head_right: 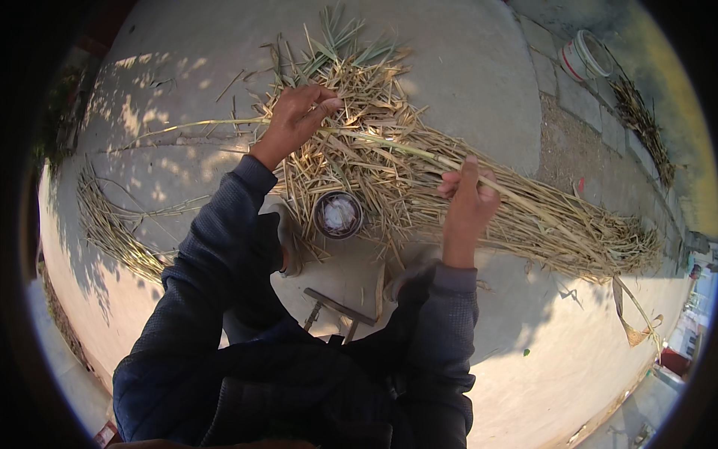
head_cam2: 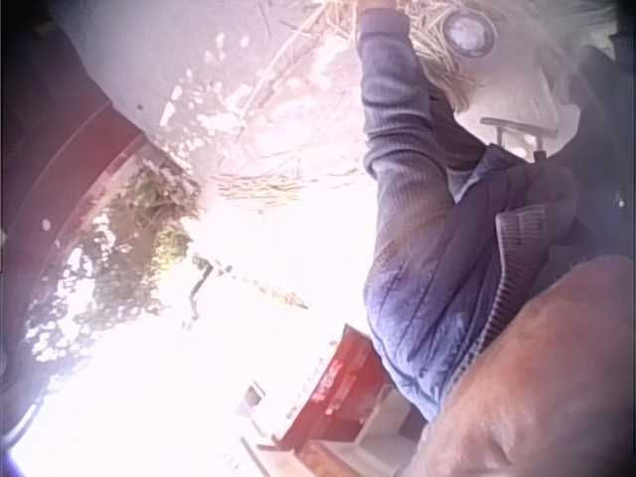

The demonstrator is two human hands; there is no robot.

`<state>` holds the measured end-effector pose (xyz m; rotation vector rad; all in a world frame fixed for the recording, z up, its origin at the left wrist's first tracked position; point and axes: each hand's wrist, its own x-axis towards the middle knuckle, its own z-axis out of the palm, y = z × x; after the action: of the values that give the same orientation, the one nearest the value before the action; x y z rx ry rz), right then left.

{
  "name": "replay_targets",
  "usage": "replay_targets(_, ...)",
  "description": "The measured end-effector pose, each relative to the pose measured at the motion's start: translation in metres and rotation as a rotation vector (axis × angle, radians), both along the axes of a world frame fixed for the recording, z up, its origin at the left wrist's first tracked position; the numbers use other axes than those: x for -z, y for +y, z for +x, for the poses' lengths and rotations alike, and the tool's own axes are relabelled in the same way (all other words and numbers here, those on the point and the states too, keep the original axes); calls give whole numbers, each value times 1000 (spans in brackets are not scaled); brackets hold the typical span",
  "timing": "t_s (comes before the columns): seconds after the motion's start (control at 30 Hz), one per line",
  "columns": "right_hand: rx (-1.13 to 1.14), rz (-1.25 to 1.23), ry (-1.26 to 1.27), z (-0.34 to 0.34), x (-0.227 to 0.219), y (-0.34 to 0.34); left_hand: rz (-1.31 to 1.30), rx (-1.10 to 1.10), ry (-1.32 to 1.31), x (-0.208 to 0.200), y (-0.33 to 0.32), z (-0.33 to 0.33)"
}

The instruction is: The person sits on the ground and repeatedly strips leaves from long plant stalks by hand. The stripped leaves are placed in a pile, and the cleaned stalks are set aside in a separate pile.

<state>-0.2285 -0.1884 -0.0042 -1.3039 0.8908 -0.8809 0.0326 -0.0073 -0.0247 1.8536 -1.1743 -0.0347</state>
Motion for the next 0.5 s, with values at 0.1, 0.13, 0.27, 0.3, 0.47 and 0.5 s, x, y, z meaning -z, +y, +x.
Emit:
replay_targets(0.1,0,57,-29,1,3,0,-14,168,-199,1,-3,-11)
replay_targets(0.13,-6,76,-51,1,5,-1,25,239,-161,2,-4,-16)
replay_targets(0.27,-24,187,-143,-6,13,-11,158,215,-210,-1,-4,-18)
replay_targets(0.3,70,230,-149,-10,13,-18,186,189,-243,-4,-1,-13)
replay_targets(0.47,82,406,-218,-21,13,-34,507,-100,-615,-25,23,-1)
replay_targets(0.5,-58,406,-264,-18,14,-28,391,-14,-570,-27,22,-8)
